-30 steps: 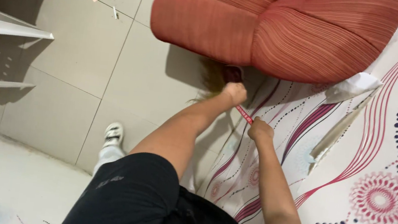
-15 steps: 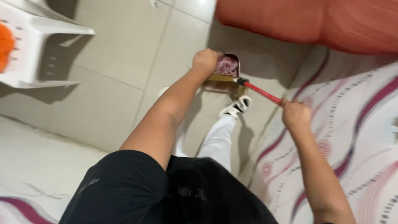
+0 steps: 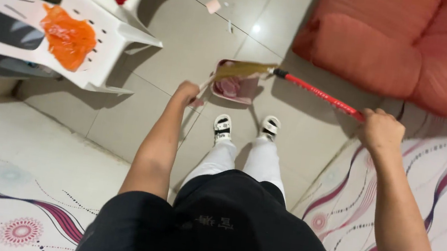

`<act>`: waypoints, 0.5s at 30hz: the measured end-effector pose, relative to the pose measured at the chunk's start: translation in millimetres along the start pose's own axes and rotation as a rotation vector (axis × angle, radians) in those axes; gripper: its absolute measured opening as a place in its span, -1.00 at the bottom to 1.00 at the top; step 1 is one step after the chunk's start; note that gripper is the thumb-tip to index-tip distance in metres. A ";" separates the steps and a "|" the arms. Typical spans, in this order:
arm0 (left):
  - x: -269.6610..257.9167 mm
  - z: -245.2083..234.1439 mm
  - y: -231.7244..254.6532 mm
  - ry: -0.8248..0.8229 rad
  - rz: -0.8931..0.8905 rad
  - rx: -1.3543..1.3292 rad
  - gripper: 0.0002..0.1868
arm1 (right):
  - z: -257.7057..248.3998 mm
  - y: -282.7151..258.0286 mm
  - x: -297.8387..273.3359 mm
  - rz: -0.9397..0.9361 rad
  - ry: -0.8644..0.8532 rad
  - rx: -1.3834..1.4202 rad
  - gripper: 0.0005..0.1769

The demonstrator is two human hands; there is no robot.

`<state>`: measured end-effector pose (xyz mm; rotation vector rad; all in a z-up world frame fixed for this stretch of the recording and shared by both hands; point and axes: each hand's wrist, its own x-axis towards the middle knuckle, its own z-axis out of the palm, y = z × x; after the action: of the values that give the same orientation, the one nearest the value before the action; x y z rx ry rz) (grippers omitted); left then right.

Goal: The recorder organizes items on a shelf, folds cloths, moves chairs, and then sweeps the floor with a broom and dustpan.

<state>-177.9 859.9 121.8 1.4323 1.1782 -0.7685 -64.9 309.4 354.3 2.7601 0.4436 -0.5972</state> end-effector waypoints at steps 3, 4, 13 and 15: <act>57.8 -11.8 -62.0 -0.052 -0.166 -0.452 -0.86 | -33.0 -11.8 36.1 0.033 0.076 0.035 -0.67; 59.4 -15.5 -73.0 -0.051 -0.167 -0.464 -0.86 | -43.4 -18.9 52.6 0.023 0.078 0.029 -0.67; 39.2 -23.0 -86.9 -0.046 -0.193 -0.836 -0.89 | -19.7 -78.1 279.6 0.174 -0.076 0.255 -0.43; 41.3 -28.9 -74.3 -0.024 -0.279 -0.923 -0.88 | 2.4 -98.3 339.5 0.272 -0.101 0.571 -0.46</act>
<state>-239.6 893.2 65.7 0.4990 1.4592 -0.3232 194.1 478.3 183.0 3.2132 -0.1571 -0.8996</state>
